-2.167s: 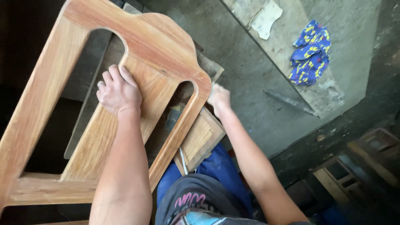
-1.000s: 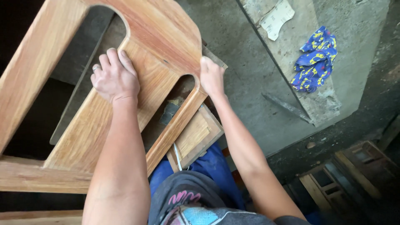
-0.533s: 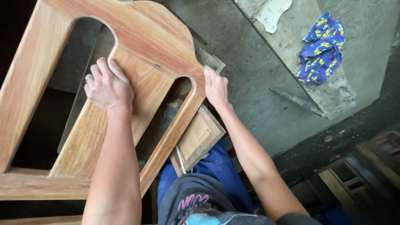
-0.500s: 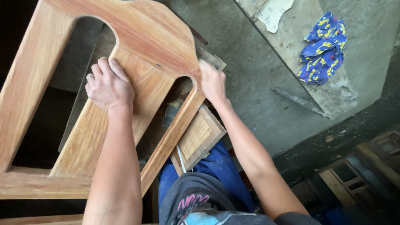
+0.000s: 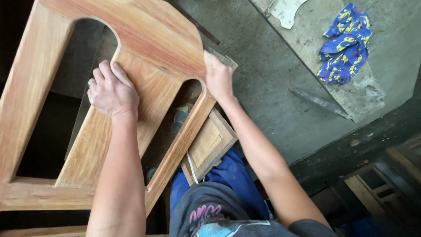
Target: The person sands the surface and edges of a wooden frame using a sanding block. They hold the frame steady with one hand while moving the sanding block back and forth across the wood. The person repositions the frame to access different areas and continues sanding the edges and flat surfaces.
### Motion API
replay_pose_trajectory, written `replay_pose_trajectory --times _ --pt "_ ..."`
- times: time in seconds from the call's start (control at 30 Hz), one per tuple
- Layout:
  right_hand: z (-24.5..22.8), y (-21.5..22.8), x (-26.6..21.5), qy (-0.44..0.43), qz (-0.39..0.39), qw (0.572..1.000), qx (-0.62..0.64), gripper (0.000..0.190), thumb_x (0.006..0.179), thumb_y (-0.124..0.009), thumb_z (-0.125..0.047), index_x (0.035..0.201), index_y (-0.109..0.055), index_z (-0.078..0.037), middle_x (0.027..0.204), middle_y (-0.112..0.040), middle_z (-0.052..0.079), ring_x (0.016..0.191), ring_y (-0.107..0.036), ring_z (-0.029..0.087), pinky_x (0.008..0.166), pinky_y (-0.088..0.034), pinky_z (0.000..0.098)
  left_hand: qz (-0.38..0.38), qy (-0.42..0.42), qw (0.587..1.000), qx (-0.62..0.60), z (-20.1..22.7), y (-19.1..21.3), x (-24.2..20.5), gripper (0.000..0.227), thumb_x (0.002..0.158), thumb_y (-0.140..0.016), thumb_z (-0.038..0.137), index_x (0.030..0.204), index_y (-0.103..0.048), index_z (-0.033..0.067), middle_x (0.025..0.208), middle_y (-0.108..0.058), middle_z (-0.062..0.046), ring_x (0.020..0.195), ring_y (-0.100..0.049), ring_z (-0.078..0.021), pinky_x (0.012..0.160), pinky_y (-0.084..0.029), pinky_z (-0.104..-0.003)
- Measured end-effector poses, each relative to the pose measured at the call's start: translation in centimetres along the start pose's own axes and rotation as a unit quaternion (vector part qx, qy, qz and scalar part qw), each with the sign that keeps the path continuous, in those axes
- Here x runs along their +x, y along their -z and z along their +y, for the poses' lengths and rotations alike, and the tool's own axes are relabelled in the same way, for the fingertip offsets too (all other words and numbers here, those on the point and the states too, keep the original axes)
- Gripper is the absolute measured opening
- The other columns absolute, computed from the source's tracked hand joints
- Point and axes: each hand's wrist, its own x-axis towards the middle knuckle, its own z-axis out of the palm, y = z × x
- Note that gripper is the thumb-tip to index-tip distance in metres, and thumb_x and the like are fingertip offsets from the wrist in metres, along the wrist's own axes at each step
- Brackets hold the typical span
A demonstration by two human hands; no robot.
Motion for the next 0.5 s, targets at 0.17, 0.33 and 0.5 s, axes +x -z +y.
replay_pose_trajectory --times 0.17,0.33,0.5 --pt "0.3 -2.5 4.6 -0.014 0.05 0.999 0.0 0.035 0.086 -0.036 -0.029 0.101 -0.058 -0.006 0.097 -0.063 0.012 0.092 -0.06 0.026 0.082 -0.043 0.0315 -0.012 0.003 1.0 -0.012 0.0 0.3 0.2 0.021 0.091 -0.04 0.028 0.081 -0.053 0.0152 0.069 -0.053 -0.004 0.057 -0.052 -0.0255 0.046 -0.041 -0.036" --pt "-0.1 0.3 -0.8 0.094 0.032 0.995 0.025 0.027 0.089 -0.041 -0.013 0.112 -0.047 0.001 0.098 -0.06 0.014 0.073 -0.066 0.018 0.082 -0.041 0.0328 0.013 -0.003 1.0 -0.003 -0.2 -0.2 0.1 0.025 0.093 -0.036 0.031 0.078 -0.05 0.017 0.067 -0.05 0.0 0.053 -0.05 -0.0208 0.044 -0.041 -0.031" --pt "2.6 0.8 -5.9 0.216 -0.024 0.976 0.011 0.028 0.088 -0.048 0.003 0.115 -0.047 0.001 0.119 -0.046 0.019 0.114 -0.042 0.036 0.102 -0.031 0.0482 0.015 0.002 1.0 -0.004 -0.2 -0.4 -0.2 0.025 0.093 -0.038 0.032 0.077 -0.05 0.0169 0.067 -0.05 0.0 0.054 -0.051 -0.021 0.044 -0.041 -0.032"
